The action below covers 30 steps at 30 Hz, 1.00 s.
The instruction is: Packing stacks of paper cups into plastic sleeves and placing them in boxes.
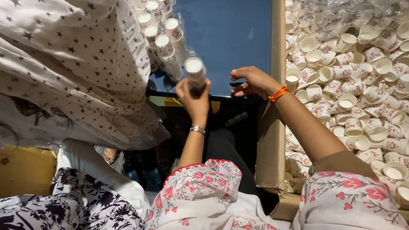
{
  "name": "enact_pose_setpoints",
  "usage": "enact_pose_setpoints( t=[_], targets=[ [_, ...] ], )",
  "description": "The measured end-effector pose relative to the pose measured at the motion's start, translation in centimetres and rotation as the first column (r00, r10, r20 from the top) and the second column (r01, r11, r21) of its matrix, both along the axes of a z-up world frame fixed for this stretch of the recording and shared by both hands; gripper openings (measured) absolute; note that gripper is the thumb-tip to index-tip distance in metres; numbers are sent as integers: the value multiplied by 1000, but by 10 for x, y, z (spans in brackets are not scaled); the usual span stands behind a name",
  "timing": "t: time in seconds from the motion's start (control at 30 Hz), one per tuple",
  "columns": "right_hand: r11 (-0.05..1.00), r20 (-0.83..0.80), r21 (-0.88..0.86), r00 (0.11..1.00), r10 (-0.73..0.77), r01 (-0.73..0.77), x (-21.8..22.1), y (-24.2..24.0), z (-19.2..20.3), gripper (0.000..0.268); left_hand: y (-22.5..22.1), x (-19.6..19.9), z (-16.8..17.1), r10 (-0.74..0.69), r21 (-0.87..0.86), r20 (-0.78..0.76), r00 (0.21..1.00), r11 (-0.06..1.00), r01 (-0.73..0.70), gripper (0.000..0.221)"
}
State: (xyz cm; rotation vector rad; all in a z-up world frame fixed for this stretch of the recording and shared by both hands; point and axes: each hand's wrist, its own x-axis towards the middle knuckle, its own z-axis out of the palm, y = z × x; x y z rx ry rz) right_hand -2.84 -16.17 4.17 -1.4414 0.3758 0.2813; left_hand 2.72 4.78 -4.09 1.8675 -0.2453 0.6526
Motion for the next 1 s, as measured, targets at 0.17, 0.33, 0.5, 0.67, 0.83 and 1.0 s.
enact_pose_setpoints(
  t=[0.17, 0.33, 0.5, 0.67, 0.83, 1.0],
  targets=[
    [997, 23, -57, 998, 53, -52, 2, 3, -1, 41, 28, 45, -3, 91, 31, -7, 996, 995, -91, 72],
    [990, 66, -135, 997, 39, -30, -2, 6, 0, 36, 12, 71, 6, 56, 163, -153, 987, 986, -30, 75],
    [982, 95, -189, 995, 42, -24, 3, 3, -10, 32, -4, 75, 23, 44, 149, -103, 994, 988, -29, 73],
    [956, 186, -290, 982, 7, 48, 5, 5, -16, 25, -4, 77, 9, 27, 142, -48, 998, 990, -20, 74],
    [631, 604, -676, 777, 179, 380, -8, 4, -15, 15, -9, 14, 51, -86, -51, -185, 979, 996, 78, 77],
    [622, 691, -669, 649, 320, 406, -73, 8, 28, 12, -29, -34, 34, -243, 345, 67, 968, 916, 206, 61]
  ],
)
